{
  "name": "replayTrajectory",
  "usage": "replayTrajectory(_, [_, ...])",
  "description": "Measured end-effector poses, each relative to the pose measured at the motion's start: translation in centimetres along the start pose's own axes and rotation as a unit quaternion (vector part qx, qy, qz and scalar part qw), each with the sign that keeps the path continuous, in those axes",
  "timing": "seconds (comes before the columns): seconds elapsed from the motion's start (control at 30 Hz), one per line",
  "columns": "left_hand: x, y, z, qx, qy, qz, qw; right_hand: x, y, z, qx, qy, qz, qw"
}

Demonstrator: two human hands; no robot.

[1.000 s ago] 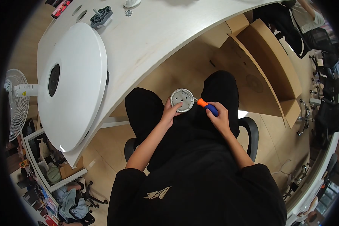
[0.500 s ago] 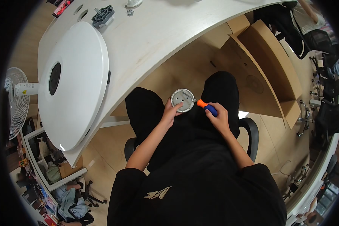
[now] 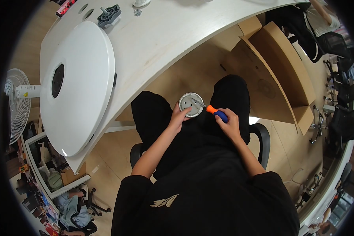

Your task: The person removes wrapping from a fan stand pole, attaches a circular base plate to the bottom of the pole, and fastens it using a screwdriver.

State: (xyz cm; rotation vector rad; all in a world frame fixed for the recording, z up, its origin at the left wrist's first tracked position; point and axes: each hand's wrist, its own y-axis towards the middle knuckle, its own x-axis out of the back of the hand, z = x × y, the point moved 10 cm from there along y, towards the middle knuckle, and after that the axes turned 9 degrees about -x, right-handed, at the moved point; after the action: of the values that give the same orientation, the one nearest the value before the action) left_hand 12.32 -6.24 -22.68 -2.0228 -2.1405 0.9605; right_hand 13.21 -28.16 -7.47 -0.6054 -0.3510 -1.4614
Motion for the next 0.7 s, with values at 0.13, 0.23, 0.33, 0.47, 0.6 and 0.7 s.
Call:
replayTrajectory(0.13, [-0.13, -0.15, -0.36, 0.000, 0.008, -0.006, 1.000, -0.01, -0.06, -0.13, -0.009, -0.001, 0.001, 1.000])
replayTrajectory(0.23, [-0.12, -0.19, -0.43, 0.000, 0.006, -0.007, 1.000, 0.02, -0.11, 0.04, -0.006, 0.001, 0.001, 1.000])
replayTrajectory(0.33, [-0.09, -0.15, -0.29, 0.001, 0.001, -0.007, 1.000, 0.15, -0.19, 0.03, -0.002, 0.001, 0.000, 1.000])
replayTrajectory(0.47, [-0.08, -0.11, -0.25, -0.002, 0.001, -0.007, 1.000, 0.07, -0.11, -0.15, -0.011, 0.004, 0.003, 1.000])
replayTrajectory(0.6, [-0.20, -0.27, -0.63, -0.002, 0.007, -0.009, 1.000, 0.00, 0.03, -0.50, -0.027, 0.010, 0.003, 1.000])
replayTrajectory(0.7, [-0.14, -0.25, -0.59, -0.001, 0.010, -0.010, 1.000, -0.18, 0.24, -0.75, -0.040, 0.015, 0.006, 0.999])
